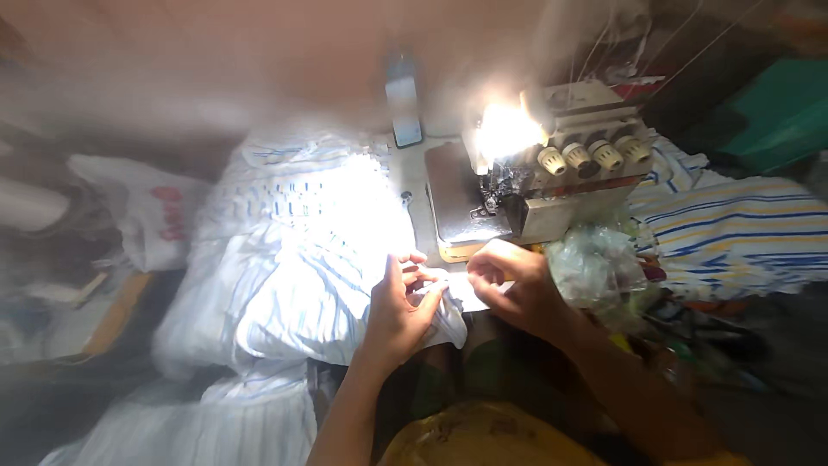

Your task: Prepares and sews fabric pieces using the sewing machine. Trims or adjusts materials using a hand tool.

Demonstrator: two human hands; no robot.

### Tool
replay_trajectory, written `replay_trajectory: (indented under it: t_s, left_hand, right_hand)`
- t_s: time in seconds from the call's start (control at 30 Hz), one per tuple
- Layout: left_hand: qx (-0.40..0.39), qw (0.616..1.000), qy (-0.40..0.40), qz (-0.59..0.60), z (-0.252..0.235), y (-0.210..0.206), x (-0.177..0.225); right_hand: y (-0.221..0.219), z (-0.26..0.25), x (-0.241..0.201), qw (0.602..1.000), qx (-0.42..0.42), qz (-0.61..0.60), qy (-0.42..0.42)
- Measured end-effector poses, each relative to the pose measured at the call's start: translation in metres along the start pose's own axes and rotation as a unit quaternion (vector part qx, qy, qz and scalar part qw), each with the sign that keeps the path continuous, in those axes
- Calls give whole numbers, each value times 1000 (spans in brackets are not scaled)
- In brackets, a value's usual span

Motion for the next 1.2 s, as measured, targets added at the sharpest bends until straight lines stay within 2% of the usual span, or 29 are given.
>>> replay_trajectory:
  t_s: [0.07,0.13,0.2,0.27,0.33,0.4,0.53,0.67,0.73,0.8,0.87,0.93,1.0,1.1,1.13,1.2]
  left_hand:
    - [-17,999,2,47,-6,4,-2]
    - [-80,989,5,123,-20,17,-11]
    - [-124,981,30,148,-44,31,-28]
    - [-225,962,100,121,-67,35,-42]
    - [-356,911,204,39,-83,28,-39]
    - [-424,883,195,49,-92,27,-38]
    - [-369,913,111,130,-104,39,-45]
    - [-357,933,35,32,-122,46,-36]
    - [-358,933,-3,40,-127,45,-31]
    - [-393,912,0,112,-124,40,-28]
    - [-467,867,5,171,-119,36,-27]
    - [-487,868,35,87,-118,39,-26]
    - [-478,865,130,-82,-123,47,-21]
    - [-382,857,255,-235,-129,45,-13]
    - [-363,863,246,-249,-131,42,-13]
    - [-363,886,170,-234,-137,35,-15]
  right_hand:
    - [-12,6,-6,998,-31,-48,-38]
    - [-18,6,-8,998,2,-51,-19]
    - [-14,2,-8,999,11,-44,11]
    - [-10,-2,-9,999,4,-46,29]
    - [-5,-7,-10,998,13,-49,33]
    - [1,-9,-9,997,31,-64,17]
    - [1,-4,-1,992,62,-106,-26]
    - [-4,0,4,979,68,-158,-106]
    - [-6,3,8,973,65,-170,-140]
    - [-5,6,13,971,59,-172,-158]
    - [-2,7,17,972,55,-163,-162]
    - [2,7,19,973,58,-153,-161]
    - [3,9,20,974,60,-151,-159]
    - [-2,9,21,973,67,-153,-160]
    - [-4,9,21,972,71,-155,-163]
    - [-6,9,21,969,78,-159,-173]
Point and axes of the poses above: each hand's wrist, its own z-axis away from the middle knuckle, its own y-axis out of the back of the hand, x = y × z, the point moved 2 cm from there along -z, towards the middle knuckle, and after that the axes turned 6 degrees about z, right-handed, at the moved point
